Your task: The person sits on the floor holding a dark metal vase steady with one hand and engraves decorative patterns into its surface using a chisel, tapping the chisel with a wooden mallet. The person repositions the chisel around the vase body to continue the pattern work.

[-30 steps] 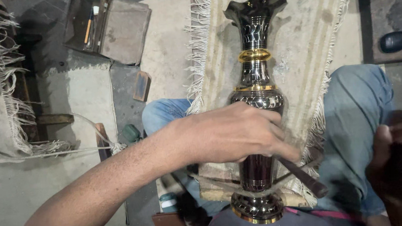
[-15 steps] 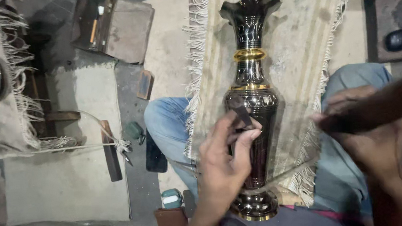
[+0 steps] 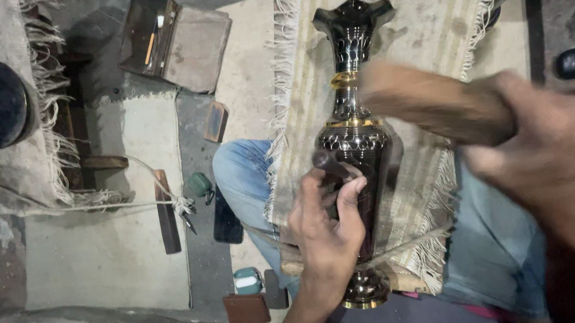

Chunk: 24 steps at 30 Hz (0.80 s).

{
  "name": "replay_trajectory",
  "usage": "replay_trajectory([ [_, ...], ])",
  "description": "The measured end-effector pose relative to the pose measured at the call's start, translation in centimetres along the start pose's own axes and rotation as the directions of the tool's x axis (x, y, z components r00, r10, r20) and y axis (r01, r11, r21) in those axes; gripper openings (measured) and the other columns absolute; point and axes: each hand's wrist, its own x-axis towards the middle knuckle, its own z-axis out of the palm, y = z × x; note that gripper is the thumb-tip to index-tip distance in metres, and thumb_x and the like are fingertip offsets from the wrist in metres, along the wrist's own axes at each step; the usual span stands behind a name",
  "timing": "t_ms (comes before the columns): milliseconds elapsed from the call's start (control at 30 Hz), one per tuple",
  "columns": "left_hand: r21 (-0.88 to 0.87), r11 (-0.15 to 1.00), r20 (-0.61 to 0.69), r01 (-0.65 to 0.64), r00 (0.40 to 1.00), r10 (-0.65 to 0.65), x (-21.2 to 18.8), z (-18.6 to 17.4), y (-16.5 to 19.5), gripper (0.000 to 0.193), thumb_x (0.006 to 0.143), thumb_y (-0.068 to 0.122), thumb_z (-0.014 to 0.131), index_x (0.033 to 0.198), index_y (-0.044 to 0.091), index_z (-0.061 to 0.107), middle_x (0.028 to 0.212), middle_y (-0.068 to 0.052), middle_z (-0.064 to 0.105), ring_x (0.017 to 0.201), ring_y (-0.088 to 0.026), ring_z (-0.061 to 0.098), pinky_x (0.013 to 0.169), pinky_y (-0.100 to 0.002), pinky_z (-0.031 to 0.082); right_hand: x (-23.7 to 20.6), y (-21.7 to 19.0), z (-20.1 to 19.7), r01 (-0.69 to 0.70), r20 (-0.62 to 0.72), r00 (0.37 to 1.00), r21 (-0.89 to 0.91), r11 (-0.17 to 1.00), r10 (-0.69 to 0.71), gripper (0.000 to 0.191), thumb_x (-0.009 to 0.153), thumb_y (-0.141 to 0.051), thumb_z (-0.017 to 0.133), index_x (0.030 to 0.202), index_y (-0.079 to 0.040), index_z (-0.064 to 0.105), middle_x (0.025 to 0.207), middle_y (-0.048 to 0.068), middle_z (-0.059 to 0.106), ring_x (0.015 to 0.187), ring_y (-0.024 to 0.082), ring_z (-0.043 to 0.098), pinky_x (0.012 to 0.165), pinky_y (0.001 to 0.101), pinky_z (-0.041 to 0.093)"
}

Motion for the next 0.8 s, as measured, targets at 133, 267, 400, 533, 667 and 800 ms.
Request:
replay_trajectory([
  [133, 0.018, 1.0, 0.003, 0.014, 1.0, -0.014, 0.0, 0.0, 0.0, 0.022, 0.099, 0.001, 0.067, 0.117, -0.004, 0.057, 0.101, -0.012, 0.074, 0.087, -0.016, 0.077, 0.073, -0.027, 0.062, 3.1, -2.7, -4.0, 0.149, 0.063, 0.988, -0.084, 0.985, -0.144, 0.053, 0.064, -0.002, 0.08, 0.115, 0.007, 0.069, 0.088, 0.023, 0.072, 0.074, 0.03, 0.073, 0.064, 0.0389, 0.058],
  [267, 0.007, 1.0, -0.026, -0.005, 1.0, 0.005, -0.3, 0.2, -0.2, 0.019, 0.101, 0.001, 0.067, 0.114, -0.003, 0.055, 0.1, -0.012, 0.075, 0.086, -0.015, 0.075, 0.076, -0.028, 0.061, 5.0, -3.3, -5.1, 0.214, 0.226, 0.96, -0.207, 0.955, -0.166, 0.053, 0.063, -0.002, 0.081, 0.113, 0.006, 0.068, 0.083, 0.021, 0.07, 0.072, 0.03, 0.073, 0.061, 0.0389, 0.057],
  [400, 0.002, 1.0, -0.028, -0.029, 0.999, 0.029, -0.5, 0.2, -0.7, 0.019, 0.1, 0.001, 0.067, 0.115, -0.002, 0.055, 0.101, -0.012, 0.075, 0.087, -0.017, 0.076, 0.076, -0.029, 0.062, 5.8, -3.4, -5.4, 0.246, 0.274, 0.942, -0.174, 0.954, -0.193, 0.054, 0.064, -0.008, 0.081, 0.116, 0.001, 0.067, 0.081, 0.018, 0.067, 0.07, 0.028, 0.071, 0.06, 0.0393, 0.055],
  [533, 0.191, 0.975, -0.066, -0.116, 0.989, 0.131, -0.7, 0.2, -1.1, 0.019, 0.097, 0.002, 0.072, 0.111, 0.0, 0.06, 0.098, -0.013, 0.076, 0.085, -0.024, 0.077, 0.075, -0.034, 0.059, 7.3, -4.5, -6.3, 0.266, 0.442, 0.883, -0.195, 0.944, -0.157, 0.053, 0.057, -0.015, 0.086, 0.107, -0.009, 0.07, 0.071, 0.01, 0.066, 0.063, 0.022, 0.069, 0.059, 0.0407, 0.054],
  [667, 0.199, 0.951, -0.049, -0.238, 0.966, 0.252, -0.5, 0.1, -1.0, 0.025, 0.091, -0.002, 0.068, 0.116, -0.001, 0.063, 0.102, -0.016, 0.073, 0.089, -0.03, 0.075, 0.079, -0.038, 0.06, 8.3, -4.8, -6.1, 0.401, 0.671, 0.742, -0.439, 0.804, -0.003, 0.049, 0.067, -0.028, 0.083, 0.113, -0.025, 0.065, 0.08, 0.0, 0.066, 0.074, 0.014, 0.07, 0.07, 0.0353, 0.056],
  [800, 0.191, 0.961, 0.016, -0.202, 0.979, 0.203, 0.1, -0.1, -0.3, 0.019, 0.095, -0.002, 0.072, 0.113, 0.002, 0.066, 0.098, -0.015, 0.072, 0.086, -0.029, 0.073, 0.077, -0.038, 0.058, 7.1, -1.4, -5.7, 0.22, 0.504, 0.86, -0.227, 0.949, -0.079, 0.055, 0.062, -0.015, 0.084, 0.114, -0.015, 0.07, 0.084, 0.005, 0.068, 0.08, 0.019, 0.07, 0.073, 0.0395, 0.057],
])
